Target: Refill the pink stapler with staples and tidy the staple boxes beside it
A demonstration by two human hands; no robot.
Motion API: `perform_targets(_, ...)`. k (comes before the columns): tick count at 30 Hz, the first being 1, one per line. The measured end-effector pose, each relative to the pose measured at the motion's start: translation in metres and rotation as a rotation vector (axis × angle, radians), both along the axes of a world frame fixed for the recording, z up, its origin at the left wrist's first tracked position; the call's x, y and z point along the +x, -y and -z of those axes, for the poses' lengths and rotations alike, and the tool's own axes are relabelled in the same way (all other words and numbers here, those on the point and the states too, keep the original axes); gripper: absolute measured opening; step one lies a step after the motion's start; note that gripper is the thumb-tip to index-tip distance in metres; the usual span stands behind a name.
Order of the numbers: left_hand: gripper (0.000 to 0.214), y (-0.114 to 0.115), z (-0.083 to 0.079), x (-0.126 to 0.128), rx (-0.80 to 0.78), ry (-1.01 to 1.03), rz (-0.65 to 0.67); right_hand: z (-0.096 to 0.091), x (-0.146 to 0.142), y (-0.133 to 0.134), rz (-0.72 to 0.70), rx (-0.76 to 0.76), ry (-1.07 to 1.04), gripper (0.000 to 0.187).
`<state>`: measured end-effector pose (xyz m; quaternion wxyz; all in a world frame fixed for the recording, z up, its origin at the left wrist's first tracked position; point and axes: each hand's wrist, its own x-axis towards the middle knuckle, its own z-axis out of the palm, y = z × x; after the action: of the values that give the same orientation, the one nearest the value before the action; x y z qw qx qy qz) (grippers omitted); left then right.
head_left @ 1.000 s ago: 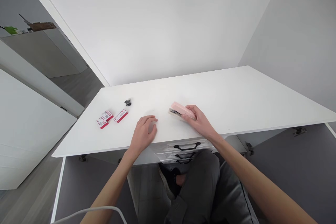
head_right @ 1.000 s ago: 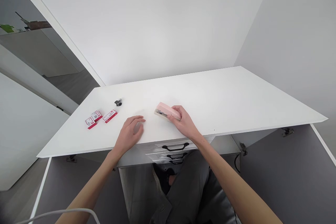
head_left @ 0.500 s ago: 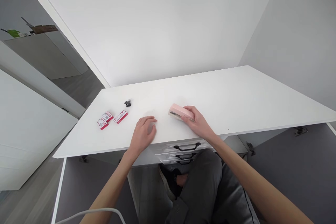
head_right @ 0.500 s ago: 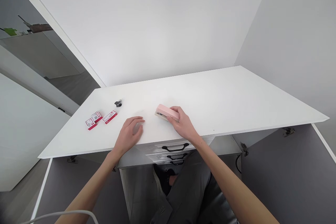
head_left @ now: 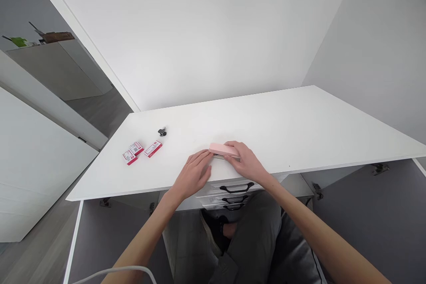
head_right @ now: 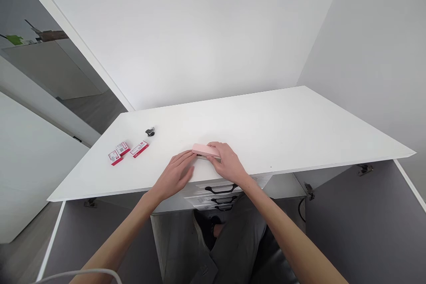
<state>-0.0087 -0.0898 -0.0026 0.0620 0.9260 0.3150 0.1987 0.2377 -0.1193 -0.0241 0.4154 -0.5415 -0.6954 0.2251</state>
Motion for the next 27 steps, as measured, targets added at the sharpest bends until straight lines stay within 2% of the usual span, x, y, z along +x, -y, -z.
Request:
perform_targets(8, 0.049, 0.002, 0.001, -0.001, 0.02, -0.001, -0.002, 0.001, -0.004, 0.0, 0.044, 0.017, 0.026, 0.03)
perform_targets(11, 0.048, -0.005, 0.0, -0.008, 0.039, 0.008, -0.05, 0.005, -0.004, -0.001, 0.072, 0.028, 0.025, 0.03)
perform_targets(13, 0.045, -0.014, -0.001, -0.022, 0.079, 0.017, -0.167, 0.007, -0.004, -0.002, 0.108, 0.035, 0.024, 0.029)
perform_targets(17, 0.049, -0.035, -0.004, -0.067, 0.173, 0.022, -0.57, 0.007, -0.006, -0.003, 0.216, 0.027, 0.013, 0.03)
perform_targets(19, 0.057, -0.041, -0.006, -0.091, 0.154, -0.006, -0.722, 0.006, -0.007, -0.003, 0.261, 0.011, -0.005, 0.032)
perform_targets(21, 0.063, -0.042, -0.007, -0.109, 0.089, -0.043, -0.808, 0.003, -0.008, -0.002, 0.262, -0.006, -0.02, 0.037)
perform_targets(24, 0.063, -0.037, -0.006, -0.121, 0.052, -0.074, -0.792, -0.004, -0.009, 0.001, 0.207, -0.047, -0.044, 0.049)
perform_targets(27, 0.057, -0.025, -0.005, -0.11, 0.104, -0.071, -0.665, -0.01, -0.008, 0.005, 0.121, -0.078, -0.073, 0.065)
